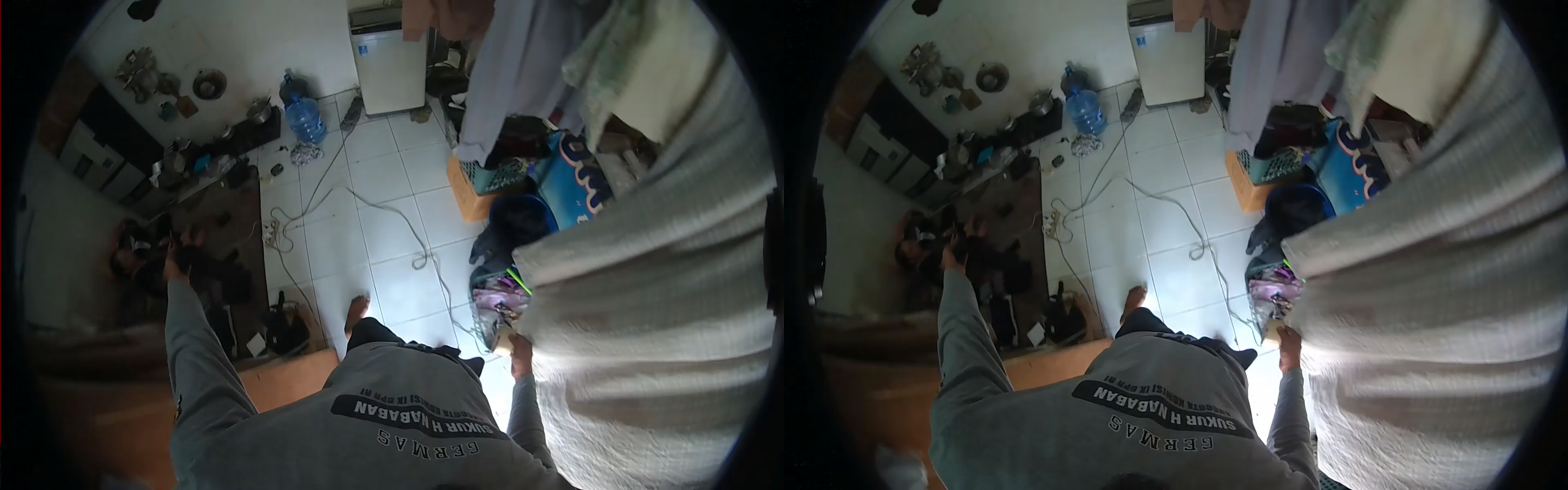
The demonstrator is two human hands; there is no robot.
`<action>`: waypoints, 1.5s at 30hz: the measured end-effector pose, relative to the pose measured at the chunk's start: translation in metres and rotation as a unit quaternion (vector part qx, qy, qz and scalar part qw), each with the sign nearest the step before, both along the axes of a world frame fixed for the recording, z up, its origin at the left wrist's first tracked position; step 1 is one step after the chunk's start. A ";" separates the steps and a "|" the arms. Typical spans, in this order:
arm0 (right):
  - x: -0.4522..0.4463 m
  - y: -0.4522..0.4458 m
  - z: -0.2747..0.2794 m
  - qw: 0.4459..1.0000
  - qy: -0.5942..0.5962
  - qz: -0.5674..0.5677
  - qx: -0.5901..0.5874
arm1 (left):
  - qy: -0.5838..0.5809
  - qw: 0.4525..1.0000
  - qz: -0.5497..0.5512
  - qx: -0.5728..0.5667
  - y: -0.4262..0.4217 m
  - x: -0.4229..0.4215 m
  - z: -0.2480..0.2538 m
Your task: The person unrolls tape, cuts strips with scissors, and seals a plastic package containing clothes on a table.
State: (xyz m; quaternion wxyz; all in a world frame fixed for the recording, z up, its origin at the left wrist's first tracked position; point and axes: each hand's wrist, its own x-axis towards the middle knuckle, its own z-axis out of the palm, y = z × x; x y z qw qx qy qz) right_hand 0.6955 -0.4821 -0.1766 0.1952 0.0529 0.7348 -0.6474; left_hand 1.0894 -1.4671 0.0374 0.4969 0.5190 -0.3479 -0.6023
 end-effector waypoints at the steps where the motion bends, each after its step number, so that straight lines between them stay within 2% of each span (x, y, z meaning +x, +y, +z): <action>1: 0.002 -0.022 0.012 0.999 -0.018 -0.048 0.012 | -0.005 1.000 0.012 0.008 -0.017 0.002 -0.007; 3: 0.005 -0.067 0.025 0.994 -0.036 -0.103 0.026 | -0.031 0.999 0.031 0.031 -0.058 0.010 -0.025; 5: 0.035 -0.109 0.027 0.973 -0.077 -0.218 0.012 | -0.087 0.995 0.042 0.039 -0.101 0.022 -0.041; 8: 0.084 -0.161 0.024 0.949 -0.133 -0.273 0.081 | -0.307 0.952 -0.003 -0.001 -0.160 0.045 -0.063; 9: 0.098 -0.181 0.025 0.942 -0.139 -0.289 0.104 | -0.415 0.909 -0.036 -0.032 -0.183 0.054 -0.069; 11: 0.122 -0.210 0.022 0.946 -0.090 -0.275 0.145 | -0.634 0.757 -0.126 -0.102 -0.221 0.065 -0.074; 13: 0.136 -0.232 0.039 0.942 -0.079 -0.253 0.208 | -0.739 0.622 -0.210 -0.151 -0.254 0.068 -0.070; 14: 0.139 -0.245 0.054 0.949 -0.037 -0.242 0.200 | -0.687 0.681 -0.210 -0.142 -0.287 0.073 -0.089; 15: 0.138 -0.260 0.075 0.954 0.005 -0.230 0.195 | -0.716 0.621 -0.243 -0.205 -0.296 0.080 -0.086; 17: 0.134 -0.265 0.082 0.950 -0.074 -0.263 0.153 | -0.730 0.630 -0.217 -0.151 -0.315 0.068 -0.090; 19: 0.124 -0.281 0.099 0.947 -0.057 -0.300 -0.104 | -0.727 0.648 -0.202 -0.104 -0.332 0.059 -0.097; 20: 0.114 -0.305 0.131 0.975 0.021 -0.220 0.037 | -0.724 0.654 -0.200 -0.092 -0.339 0.055 -0.102; 21: 0.106 -0.317 0.150 0.975 0.076 -0.134 0.159 | -0.719 0.660 -0.200 -0.081 -0.346 0.049 -0.106; 23: 0.095 -0.329 0.174 0.909 0.180 0.009 0.376 | -0.708 0.673 -0.204 -0.062 -0.355 0.040 -0.118; 24: 0.090 -0.339 0.181 0.906 0.175 0.000 0.385 | -0.704 0.676 -0.208 -0.058 -0.361 0.034 -0.125; 26: 0.077 -0.367 0.198 0.962 0.120 -0.078 0.233 | -0.696 0.684 -0.215 -0.048 -0.371 0.025 -0.134; 27: 0.073 -0.376 0.205 0.960 0.117 -0.081 0.239 | -0.691 0.688 -0.219 -0.042 -0.374 0.021 -0.140; 28: 0.068 -0.383 0.210 0.985 0.027 -0.167 0.034 | -0.686 0.692 -0.221 -0.036 -0.377 0.018 -0.145; 29: 0.065 -0.390 0.217 0.952 -0.063 -0.243 -0.175 | -0.681 0.697 -0.223 -0.030 -0.379 0.015 -0.150; 32: 0.060 -0.407 0.230 0.951 -0.068 -0.240 -0.181 | -0.661 0.716 -0.225 -0.009 -0.381 0.009 -0.165; 45: 0.066 -0.415 0.213 0.947 -0.065 -0.262 -0.176 | -0.595 0.762 -0.250 0.054 -0.388 -0.014 -0.207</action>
